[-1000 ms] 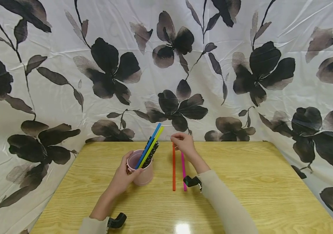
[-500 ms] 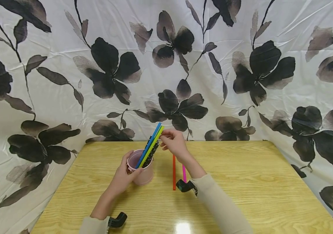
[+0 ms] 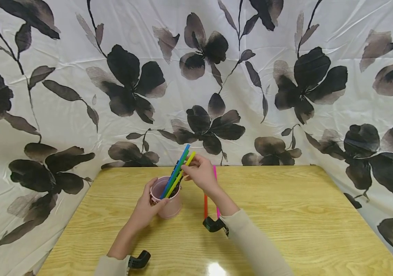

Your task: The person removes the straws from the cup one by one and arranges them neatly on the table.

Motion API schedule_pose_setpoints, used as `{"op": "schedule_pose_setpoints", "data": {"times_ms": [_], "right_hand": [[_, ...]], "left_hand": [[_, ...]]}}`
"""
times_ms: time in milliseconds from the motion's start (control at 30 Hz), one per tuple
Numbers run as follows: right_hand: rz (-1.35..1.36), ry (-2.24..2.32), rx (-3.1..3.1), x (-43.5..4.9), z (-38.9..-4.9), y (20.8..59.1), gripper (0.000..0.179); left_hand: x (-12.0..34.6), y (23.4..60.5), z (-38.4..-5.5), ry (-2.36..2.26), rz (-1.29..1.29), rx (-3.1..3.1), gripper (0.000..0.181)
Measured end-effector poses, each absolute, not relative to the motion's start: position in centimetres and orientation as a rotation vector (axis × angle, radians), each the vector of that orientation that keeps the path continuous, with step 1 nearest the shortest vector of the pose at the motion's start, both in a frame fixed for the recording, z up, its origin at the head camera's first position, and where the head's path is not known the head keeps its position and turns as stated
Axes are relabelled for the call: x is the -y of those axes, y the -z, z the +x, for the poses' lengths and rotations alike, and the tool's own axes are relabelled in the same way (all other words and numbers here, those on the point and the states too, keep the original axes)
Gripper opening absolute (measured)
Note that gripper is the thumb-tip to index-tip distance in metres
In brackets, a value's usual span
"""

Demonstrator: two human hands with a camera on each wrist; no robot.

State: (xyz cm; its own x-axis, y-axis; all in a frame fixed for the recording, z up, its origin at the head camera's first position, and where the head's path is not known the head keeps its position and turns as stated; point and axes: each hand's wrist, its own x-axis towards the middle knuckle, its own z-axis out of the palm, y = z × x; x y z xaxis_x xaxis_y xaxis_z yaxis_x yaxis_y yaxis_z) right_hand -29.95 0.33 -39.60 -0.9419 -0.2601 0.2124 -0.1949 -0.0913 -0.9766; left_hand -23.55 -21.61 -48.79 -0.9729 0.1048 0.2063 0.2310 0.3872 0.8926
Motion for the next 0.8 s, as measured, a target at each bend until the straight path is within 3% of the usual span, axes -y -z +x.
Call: {"op": "schedule_pose_setpoints", "data": {"times_ms": [333,600,800], "right_hand": [[-0.623,2.235,-2.096,-0.2,-28.8,39.7,0.024],[-0.803,2.193,-2.222,-0.8,-26.0,35.8,0.024],[-0.962,2.341,-2.155,-1.6,-26.6,34.4,0.036]], "left_hand": [[21.4,48.4,-23.4,1.637,-0.315,2.521,0.081],[20.4,45.3,-21.7,1.659,-0.329,2.544,0.078],[20.7,45.7,-22.0,1.650,-0.331,2.529,0.078]]}}
